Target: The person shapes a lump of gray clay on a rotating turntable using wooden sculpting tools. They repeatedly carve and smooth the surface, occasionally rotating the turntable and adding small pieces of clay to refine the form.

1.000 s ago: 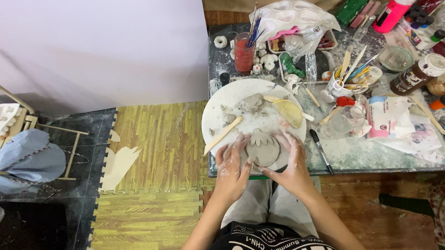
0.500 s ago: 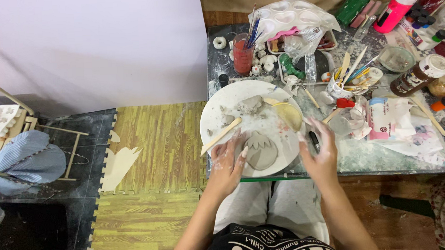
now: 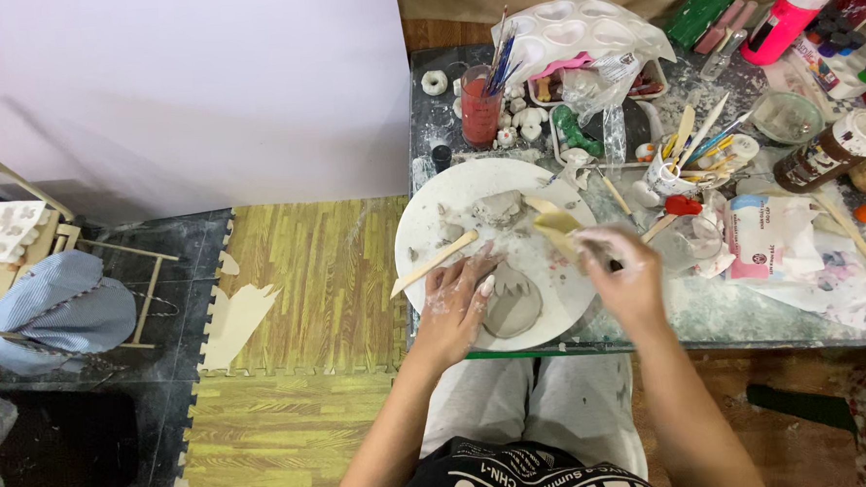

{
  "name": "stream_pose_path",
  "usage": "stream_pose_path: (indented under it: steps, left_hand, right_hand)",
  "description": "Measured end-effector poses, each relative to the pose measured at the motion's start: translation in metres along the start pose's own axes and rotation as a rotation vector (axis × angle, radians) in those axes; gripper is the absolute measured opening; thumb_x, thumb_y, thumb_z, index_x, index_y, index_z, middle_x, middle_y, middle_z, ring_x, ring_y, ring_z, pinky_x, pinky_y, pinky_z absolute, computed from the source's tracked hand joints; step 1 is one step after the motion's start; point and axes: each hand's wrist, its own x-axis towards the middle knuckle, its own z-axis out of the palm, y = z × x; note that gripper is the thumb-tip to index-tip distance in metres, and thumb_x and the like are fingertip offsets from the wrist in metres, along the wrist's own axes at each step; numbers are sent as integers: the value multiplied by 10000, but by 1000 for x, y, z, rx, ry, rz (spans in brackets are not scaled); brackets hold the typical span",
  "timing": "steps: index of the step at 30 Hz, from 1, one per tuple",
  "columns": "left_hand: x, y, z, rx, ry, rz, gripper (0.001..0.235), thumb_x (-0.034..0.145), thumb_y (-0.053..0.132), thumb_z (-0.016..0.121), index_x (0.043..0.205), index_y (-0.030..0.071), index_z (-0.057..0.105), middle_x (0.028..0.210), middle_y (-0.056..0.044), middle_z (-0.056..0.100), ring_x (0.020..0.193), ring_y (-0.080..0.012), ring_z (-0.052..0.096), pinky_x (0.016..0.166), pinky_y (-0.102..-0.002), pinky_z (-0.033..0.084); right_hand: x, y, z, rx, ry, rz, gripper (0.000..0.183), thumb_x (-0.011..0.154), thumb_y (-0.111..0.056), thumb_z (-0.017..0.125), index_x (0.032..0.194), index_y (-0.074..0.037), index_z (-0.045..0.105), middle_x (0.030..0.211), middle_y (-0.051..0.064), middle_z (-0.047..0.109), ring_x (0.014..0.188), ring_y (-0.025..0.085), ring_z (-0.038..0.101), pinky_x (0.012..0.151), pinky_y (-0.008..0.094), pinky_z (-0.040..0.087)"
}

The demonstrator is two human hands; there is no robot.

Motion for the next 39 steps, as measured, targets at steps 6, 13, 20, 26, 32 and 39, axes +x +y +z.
stream_pose_path:
  steps: [6,13,20,26,32,39]
  left_hand:
    - [3,3,0,5,-55,-102,620,1041,457,315,1578,153,374,1389,-104,655,1375,-303,468,1177,-448,238]
    - [13,-5,0,-82,-13,-147,576,1060,460,320,1520,136,445,1368,-126,648,1390,-360,431,1197,-476,238]
    - [11,-2,5,-61,22,-181,563,1052,447,352,1511,136,448,1387,-130,633,1399,-380,407,1196,-490,247]
    - [10,-4,5,-6,52,-89,592,1086,435,364,1587,123,397,1498,-197,540,1444,-422,331,1190,-502,199]
    - [10,-2,4,-50,-6,-152,611,1058,474,329,1565,136,383,1379,-81,657,1434,-345,405,1227,-469,207]
    - [11,-3,-1,-96,26,-61,632,1089,417,273,1605,51,272,1406,-79,643,1460,-334,391,1228,-471,179]
  right_hand:
    - [49,-3,-25,160,91,-113,284,946,81,702,1201,-16,623,1221,130,723,1132,191,702,1018,331,571]
    - [130,0,5,436,-100,-92,383,922,103,684,1270,-24,587,1232,108,709,1190,190,692,1050,314,555]
    - [131,-14,8,-182,-177,-360,393,922,0,688,1299,-9,577,1264,184,669,1192,300,657,1000,419,524]
    - [58,-11,-32,-618,-398,-39,424,825,-243,800,1097,-13,569,1101,192,642,963,352,666,804,452,535]
    - [42,6,-41,-451,-409,4,304,916,-182,723,1166,-27,646,1065,146,654,888,255,694,801,371,561]
    - [15,14,-60,-25,-191,281,383,964,-72,600,1342,-42,653,999,60,748,755,200,595,651,361,488]
